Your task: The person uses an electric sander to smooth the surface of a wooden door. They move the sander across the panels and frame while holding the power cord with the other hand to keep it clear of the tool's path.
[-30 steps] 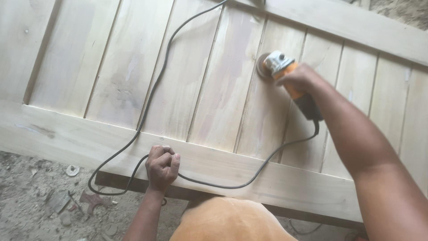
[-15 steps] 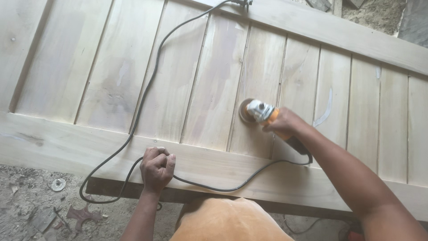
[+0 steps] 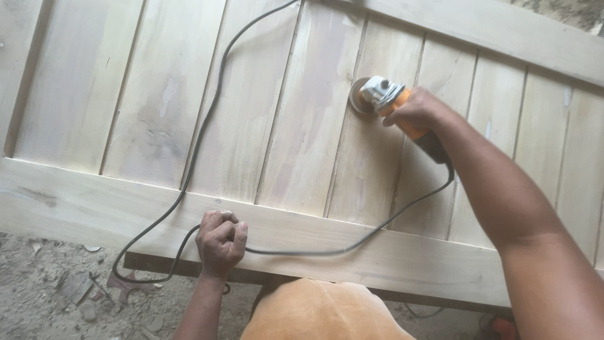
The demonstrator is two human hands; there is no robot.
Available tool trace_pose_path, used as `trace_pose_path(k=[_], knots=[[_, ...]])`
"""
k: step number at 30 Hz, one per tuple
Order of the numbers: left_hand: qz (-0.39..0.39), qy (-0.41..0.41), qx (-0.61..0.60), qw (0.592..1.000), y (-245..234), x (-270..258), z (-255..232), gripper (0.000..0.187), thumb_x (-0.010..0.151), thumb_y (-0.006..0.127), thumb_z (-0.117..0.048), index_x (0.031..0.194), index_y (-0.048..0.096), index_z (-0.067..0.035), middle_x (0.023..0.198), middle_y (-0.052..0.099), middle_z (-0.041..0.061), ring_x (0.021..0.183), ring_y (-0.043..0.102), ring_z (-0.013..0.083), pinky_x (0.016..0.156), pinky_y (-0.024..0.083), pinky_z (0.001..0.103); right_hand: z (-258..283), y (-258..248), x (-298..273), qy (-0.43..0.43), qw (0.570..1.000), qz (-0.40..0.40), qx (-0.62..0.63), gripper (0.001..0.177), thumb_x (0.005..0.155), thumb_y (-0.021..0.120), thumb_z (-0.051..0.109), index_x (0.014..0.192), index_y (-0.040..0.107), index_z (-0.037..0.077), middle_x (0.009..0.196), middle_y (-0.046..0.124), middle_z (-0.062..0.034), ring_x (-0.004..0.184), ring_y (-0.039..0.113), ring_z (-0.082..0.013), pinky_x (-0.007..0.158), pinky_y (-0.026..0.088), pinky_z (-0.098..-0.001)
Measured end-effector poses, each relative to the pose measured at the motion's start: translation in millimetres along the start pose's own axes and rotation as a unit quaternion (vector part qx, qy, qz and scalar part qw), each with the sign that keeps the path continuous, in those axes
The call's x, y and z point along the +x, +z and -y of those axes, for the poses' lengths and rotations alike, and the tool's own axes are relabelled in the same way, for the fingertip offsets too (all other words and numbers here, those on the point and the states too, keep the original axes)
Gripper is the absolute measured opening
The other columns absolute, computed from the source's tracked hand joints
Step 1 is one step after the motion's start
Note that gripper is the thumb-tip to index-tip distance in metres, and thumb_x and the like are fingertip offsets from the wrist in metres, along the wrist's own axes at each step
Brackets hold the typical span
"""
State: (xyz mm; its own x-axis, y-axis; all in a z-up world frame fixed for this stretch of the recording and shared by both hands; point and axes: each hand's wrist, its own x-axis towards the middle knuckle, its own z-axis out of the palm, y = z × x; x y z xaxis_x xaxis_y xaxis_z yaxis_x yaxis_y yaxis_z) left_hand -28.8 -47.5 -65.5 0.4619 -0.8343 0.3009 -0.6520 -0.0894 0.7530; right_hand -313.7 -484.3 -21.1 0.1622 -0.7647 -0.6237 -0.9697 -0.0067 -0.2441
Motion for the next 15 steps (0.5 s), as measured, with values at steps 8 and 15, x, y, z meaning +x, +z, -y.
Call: trace_pose_path(k=[8,15], knots=[[0.011,-0.012,0.010,1.000,2,1,1,0.032,0.083,0.071,-0.016,0.058,0.053,-0.008,0.081,0.066,0.006,0.084,0.062,0.0237,0.070,0.051,0.036,7,-34,41,-0.001,0.999,-0.033,0.006,0.063,0.063,0.090,0.033,0.112,0.072,-0.002,0.099,0.071,-0.0200,0.083,0.071,-0.0299,0.072,0.056,-0.0388],[0.006,-0.012,0.006,1.000,3,1,2,0.030,0.084,0.070,-0.017,0.060,0.055,-0.007,0.081,0.065,0.006,0.084,0.062,0.0233,0.072,0.051,0.036,29,-55,77,0.001,0.998,-0.059,0.032,0.064,0.063,0.091,0.036,0.113,0.072,0.001,0.103,0.071,-0.0162,0.089,0.070,-0.0275,0.077,0.054,-0.0387]])
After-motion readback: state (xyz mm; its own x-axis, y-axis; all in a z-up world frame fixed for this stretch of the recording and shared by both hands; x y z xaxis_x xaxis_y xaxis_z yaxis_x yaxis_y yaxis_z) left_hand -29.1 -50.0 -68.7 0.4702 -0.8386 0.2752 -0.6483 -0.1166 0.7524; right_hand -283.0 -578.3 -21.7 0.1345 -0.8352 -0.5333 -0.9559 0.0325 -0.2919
